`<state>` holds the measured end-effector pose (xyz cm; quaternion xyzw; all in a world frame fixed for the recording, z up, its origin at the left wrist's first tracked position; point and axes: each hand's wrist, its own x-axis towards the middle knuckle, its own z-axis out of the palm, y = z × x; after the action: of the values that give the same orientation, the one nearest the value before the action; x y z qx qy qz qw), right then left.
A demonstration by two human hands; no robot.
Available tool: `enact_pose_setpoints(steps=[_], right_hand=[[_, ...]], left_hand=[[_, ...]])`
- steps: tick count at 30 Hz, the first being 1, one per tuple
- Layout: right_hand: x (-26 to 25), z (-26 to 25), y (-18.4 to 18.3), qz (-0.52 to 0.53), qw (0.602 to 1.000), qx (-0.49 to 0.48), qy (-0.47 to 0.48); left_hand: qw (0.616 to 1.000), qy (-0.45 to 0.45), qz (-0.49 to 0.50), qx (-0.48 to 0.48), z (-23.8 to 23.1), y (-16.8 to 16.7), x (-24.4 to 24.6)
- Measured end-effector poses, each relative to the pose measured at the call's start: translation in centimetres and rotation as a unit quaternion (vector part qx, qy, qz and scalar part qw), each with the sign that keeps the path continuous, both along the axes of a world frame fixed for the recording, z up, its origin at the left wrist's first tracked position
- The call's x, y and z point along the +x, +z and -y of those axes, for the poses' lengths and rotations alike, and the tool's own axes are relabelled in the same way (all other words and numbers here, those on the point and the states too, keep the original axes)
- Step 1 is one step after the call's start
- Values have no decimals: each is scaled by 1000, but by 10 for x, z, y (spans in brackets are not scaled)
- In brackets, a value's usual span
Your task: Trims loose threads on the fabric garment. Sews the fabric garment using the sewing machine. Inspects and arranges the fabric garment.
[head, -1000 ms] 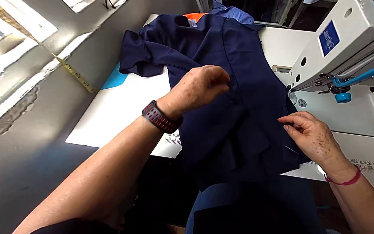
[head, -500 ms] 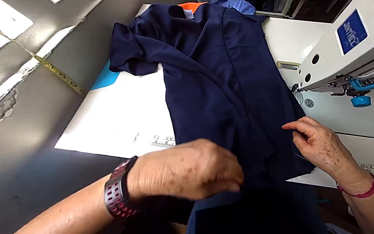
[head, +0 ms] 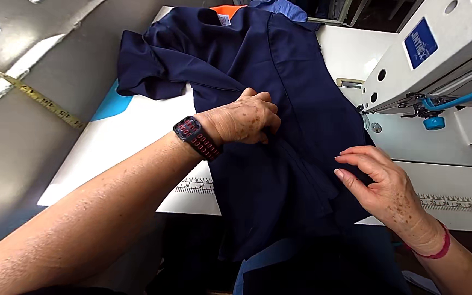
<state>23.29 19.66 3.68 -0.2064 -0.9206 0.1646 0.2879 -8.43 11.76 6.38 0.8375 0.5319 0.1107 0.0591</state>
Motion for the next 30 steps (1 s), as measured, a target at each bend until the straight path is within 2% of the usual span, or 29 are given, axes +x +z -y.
enact_pose_setpoints(steps=[4, 8, 10, 11, 12, 13, 14, 16, 17, 18, 20, 21, 23, 25, 26, 27, 28, 30], right_hand=[[-31, 28, -3, -8, 986, -147, 82], [-57, 60, 1, -79, 978, -124, 147], [-49, 62, 21, -97, 950, -176, 238], [-43, 59, 29, -98, 924, -225, 294], [-38, 53, 34, -92, 898, -265, 340], [-33, 43, 35, -79, 891, -273, 355], [-30, 32, 31, -52, 915, -233, 326], [-30, 6, 10, 39, 984, -54, 165], [-35, -4, -3, 97, 991, 4, 95], [-43, -8, -13, 150, 987, 17, 49], [-71, 5, -28, 185, 982, 27, 37], [-90, 21, -30, 183, 980, 25, 75], [-126, 59, -26, 202, 953, -6, 227], [-149, 87, -8, 223, 882, -33, 414], [-153, 91, 2, 214, 850, -71, 475], [-151, 89, 8, 173, 846, -125, 489], [-143, 81, 10, 103, 866, -189, 451], [-121, 49, 16, -23, 898, -338, 280]], left_hand=[[989, -66, 69, 113, 19, 8, -4], [984, -68, 52, 156, 39, 16, -9], [988, -41, 12, 150, 48, 10, -28], [990, -13, 8, 143, 53, 5, -41], [990, 25, 21, 135, 59, 0, -54], [989, 72, 63, 117, 66, -3, -64], [979, 126, 135, 89, 74, -3, -70], [923, 210, 317, 55, 93, 3, -76], [891, 229, 387, 65, 102, 5, -78], [868, 235, 431, 80, 110, 9, -81], [846, 212, 476, 111, 120, 24, -88], [854, 178, 472, 127, 119, 35, -93], [901, 102, 392, 152, 105, 63, -100], [959, 69, 217, 168, 76, 105, -92], [974, 72, 114, 181, 57, 127, -77], [978, 69, 25, 194, 37, 142, -64], [977, 58, -36, 201, 17, 149, -55], [978, 53, -82, 182, -12, 146, -43]])
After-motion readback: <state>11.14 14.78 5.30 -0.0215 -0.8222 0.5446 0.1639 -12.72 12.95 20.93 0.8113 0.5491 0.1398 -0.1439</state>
